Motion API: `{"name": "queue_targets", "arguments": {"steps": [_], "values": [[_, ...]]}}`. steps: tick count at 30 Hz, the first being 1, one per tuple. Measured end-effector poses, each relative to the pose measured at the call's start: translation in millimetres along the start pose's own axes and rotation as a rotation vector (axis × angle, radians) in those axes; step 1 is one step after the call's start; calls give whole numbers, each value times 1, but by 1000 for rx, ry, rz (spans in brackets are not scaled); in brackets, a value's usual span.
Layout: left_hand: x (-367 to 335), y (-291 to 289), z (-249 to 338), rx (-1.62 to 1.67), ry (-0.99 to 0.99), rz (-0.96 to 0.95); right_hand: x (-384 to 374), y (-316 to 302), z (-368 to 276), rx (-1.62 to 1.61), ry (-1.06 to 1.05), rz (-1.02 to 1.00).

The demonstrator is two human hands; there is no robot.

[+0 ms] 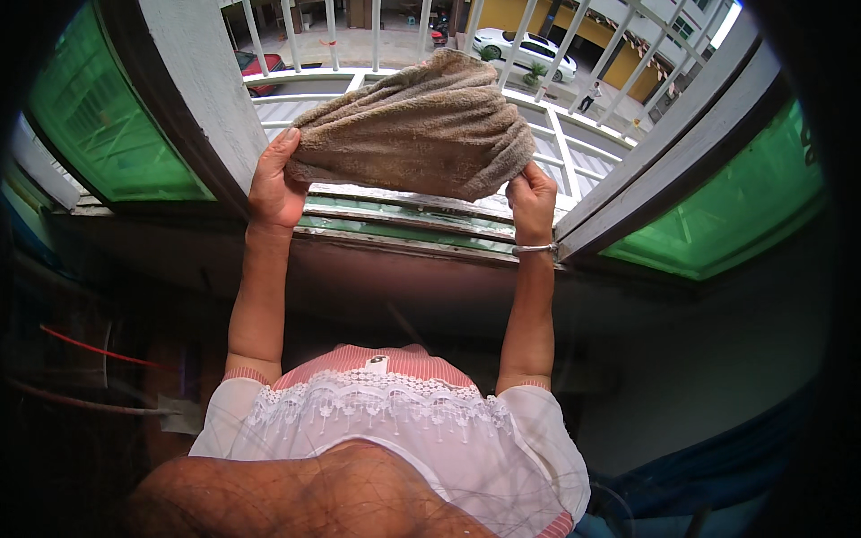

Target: The person pours water from a plastic bottle into a bucket, then wets and wrings a cloth. They open a window and wipe the window frame and sill with the cloth, repeatedly dipping and wringing the cloth during the process.

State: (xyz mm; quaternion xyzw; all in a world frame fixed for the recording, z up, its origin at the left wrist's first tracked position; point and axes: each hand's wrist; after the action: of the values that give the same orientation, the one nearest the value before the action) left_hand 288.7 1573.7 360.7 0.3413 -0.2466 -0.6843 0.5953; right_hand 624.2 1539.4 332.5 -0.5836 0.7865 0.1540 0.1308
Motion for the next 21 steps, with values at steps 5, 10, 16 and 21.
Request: {"name": "queue_targets", "arguments": {"steps": [5,10,16,21], "values": [[1,-49,-22,87,109,70,70,-67,1,808,117,-5],[35,-83,-49,-226,282,314,129,-96,-37,853,293,-82],[75,-79,-52,-726,469,220,160,-147,-87,291,425,-184],[99,-67,-82,-985,616,89,116,-71,-55,280,243,-349]]}}
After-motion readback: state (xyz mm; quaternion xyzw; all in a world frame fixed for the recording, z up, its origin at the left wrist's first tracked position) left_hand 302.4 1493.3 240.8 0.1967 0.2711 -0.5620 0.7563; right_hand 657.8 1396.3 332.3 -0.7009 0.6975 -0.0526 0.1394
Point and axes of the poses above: each hand's wrist, its own x-axis away from the middle knuckle, its own y-axis out of the palm, z = x × y, and after that the axes turned 3 degrees about z, right-handed
